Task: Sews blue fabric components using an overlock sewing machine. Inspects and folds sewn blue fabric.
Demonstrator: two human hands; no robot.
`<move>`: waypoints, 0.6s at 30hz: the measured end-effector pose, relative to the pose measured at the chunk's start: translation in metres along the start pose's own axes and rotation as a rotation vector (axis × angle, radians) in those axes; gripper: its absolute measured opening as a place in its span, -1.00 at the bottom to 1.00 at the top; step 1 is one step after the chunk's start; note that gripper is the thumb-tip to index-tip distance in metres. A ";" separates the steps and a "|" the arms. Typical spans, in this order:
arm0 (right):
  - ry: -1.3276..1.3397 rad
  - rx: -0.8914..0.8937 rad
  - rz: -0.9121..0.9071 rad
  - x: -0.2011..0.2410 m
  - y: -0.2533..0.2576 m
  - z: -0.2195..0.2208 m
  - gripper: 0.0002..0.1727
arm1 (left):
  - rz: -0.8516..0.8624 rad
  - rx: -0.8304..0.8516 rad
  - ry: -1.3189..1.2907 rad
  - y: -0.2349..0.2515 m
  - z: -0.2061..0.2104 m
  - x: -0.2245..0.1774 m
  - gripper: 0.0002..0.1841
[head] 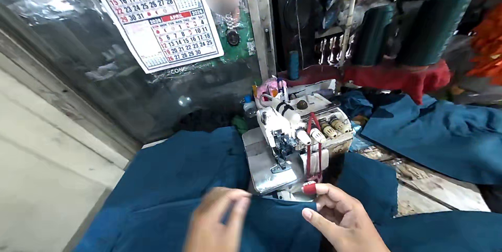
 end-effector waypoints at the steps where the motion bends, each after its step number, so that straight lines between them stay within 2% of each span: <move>1: -0.005 0.035 -0.010 0.004 0.000 0.003 -0.52 | 0.064 0.087 -0.040 0.002 0.029 -0.031 -0.72; 4: -0.017 0.072 -0.078 0.019 -0.001 0.002 -0.48 | 0.176 0.321 -0.073 0.006 0.083 -0.072 -0.62; 9: 0.023 0.056 -0.084 0.022 0.002 -0.002 -0.50 | 0.152 0.413 -0.338 0.017 0.083 -0.079 -0.75; 13: 0.146 0.089 -0.088 0.031 0.007 -0.001 -0.53 | 0.104 0.359 -0.380 0.019 0.067 -0.082 -0.82; 15: 0.152 0.125 -0.106 0.034 -0.002 0.007 -0.52 | 0.137 0.285 -0.331 0.018 0.053 -0.087 -0.85; 17: 0.071 0.236 -0.040 0.014 -0.027 0.020 -0.54 | 0.185 0.186 -0.244 0.018 0.038 -0.093 -0.87; 18: 0.000 0.285 0.002 -0.003 -0.043 0.023 -0.66 | 0.195 0.137 -0.203 0.019 0.033 -0.093 -0.87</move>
Point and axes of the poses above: each hand's wrist, its own y-axis towards the middle knuckle, its own z-axis out of the palm, x = y × z, the point moved 9 cm from there along y, towards the middle knuckle, and after that the axes turned 10 degrees about -z, right-handed, at the moved point
